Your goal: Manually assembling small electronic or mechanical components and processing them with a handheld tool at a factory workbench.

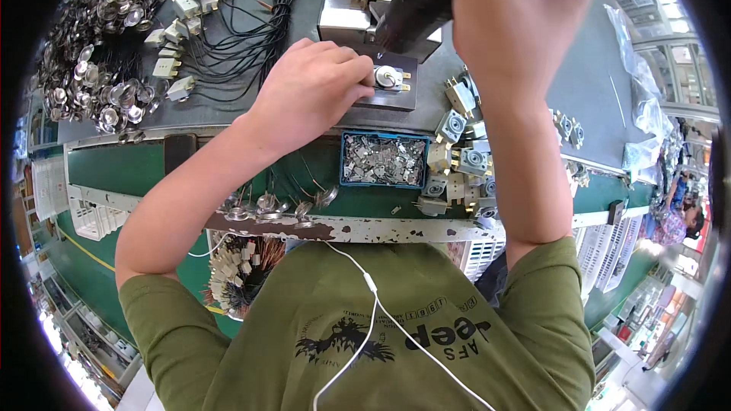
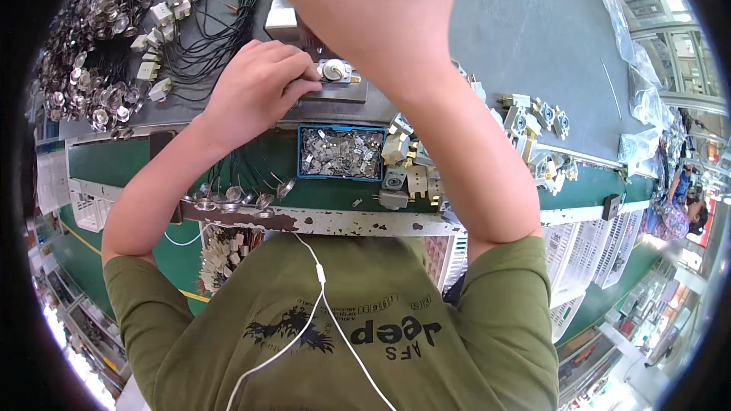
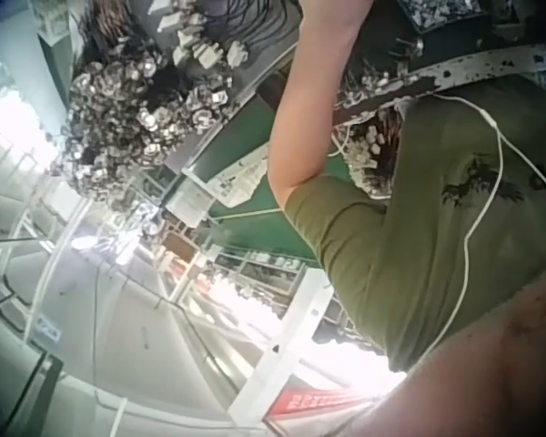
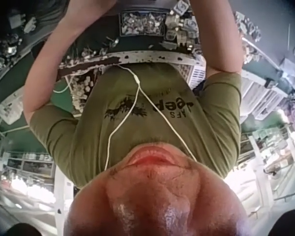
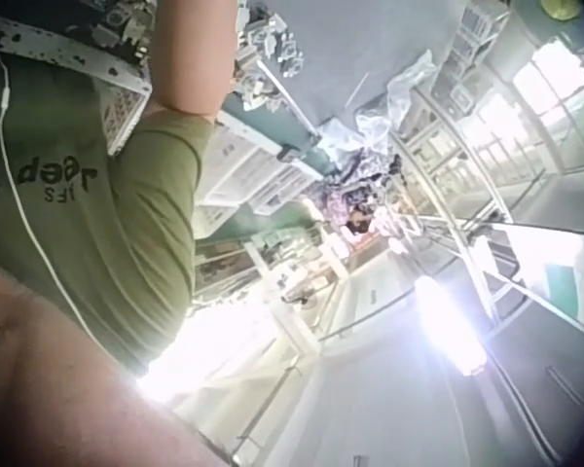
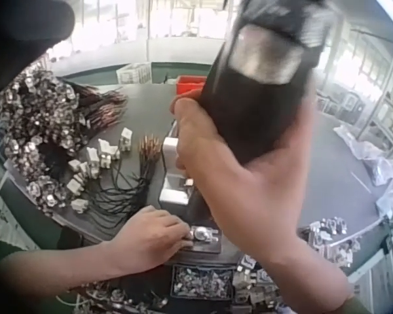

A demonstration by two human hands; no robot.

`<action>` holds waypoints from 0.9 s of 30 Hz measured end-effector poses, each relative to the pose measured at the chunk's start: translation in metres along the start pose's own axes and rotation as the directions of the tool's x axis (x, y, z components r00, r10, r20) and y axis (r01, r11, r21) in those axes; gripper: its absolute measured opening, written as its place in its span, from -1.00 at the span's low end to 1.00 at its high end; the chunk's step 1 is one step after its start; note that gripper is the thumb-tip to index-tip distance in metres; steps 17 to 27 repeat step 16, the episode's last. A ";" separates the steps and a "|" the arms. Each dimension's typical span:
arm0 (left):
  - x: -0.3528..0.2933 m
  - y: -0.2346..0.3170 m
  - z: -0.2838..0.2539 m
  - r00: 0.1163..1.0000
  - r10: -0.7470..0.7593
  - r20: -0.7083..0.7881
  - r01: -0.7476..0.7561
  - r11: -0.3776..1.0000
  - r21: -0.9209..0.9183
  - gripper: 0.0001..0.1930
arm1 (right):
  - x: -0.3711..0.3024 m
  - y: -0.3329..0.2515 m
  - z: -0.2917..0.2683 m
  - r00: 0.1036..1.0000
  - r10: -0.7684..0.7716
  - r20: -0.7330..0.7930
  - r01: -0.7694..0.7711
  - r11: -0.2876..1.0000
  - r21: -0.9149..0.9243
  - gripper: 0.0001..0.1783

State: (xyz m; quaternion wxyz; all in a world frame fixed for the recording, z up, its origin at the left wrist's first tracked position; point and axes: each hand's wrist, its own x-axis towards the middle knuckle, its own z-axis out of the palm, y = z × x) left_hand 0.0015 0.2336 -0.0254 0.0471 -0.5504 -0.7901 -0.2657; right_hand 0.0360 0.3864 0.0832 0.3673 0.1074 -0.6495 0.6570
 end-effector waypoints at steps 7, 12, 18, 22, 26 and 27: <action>-0.003 -0.004 0.006 0.997 0.043 -0.065 -0.041 0.999 0.026 -0.88 | -0.026 0.001 0.003 0.992 -0.032 -0.119 0.048 0.989 0.139 -0.17; -0.006 -0.007 0.010 0.999 0.016 -0.052 -0.018 0.999 -0.033 -0.87 | -0.023 0.001 0.002 0.991 -0.009 -0.136 0.019 0.997 0.074 -0.07; -0.006 -0.007 0.008 1.000 -0.016 -0.023 0.014 0.998 -0.065 -0.88 | -0.025 0.012 -0.007 0.997 0.072 -0.034 -0.064 0.979 0.194 -0.06; -0.006 -0.007 0.008 1.000 -0.016 -0.023 0.014 0.998 -0.065 -0.88 | -0.025 0.012 -0.007 0.997 0.072 -0.034 -0.064 0.979 0.194 -0.06; -0.006 -0.007 0.008 1.000 -0.016 -0.023 0.014 0.998 -0.065 -0.88 | -0.025 0.012 -0.007 0.997 0.072 -0.034 -0.064 0.979 0.194 -0.06; -0.006 -0.007 0.008 1.000 -0.016 -0.023 0.014 0.998 -0.065 -0.88 | -0.025 0.012 -0.007 0.997 0.072 -0.034 -0.064 0.979 0.194 -0.06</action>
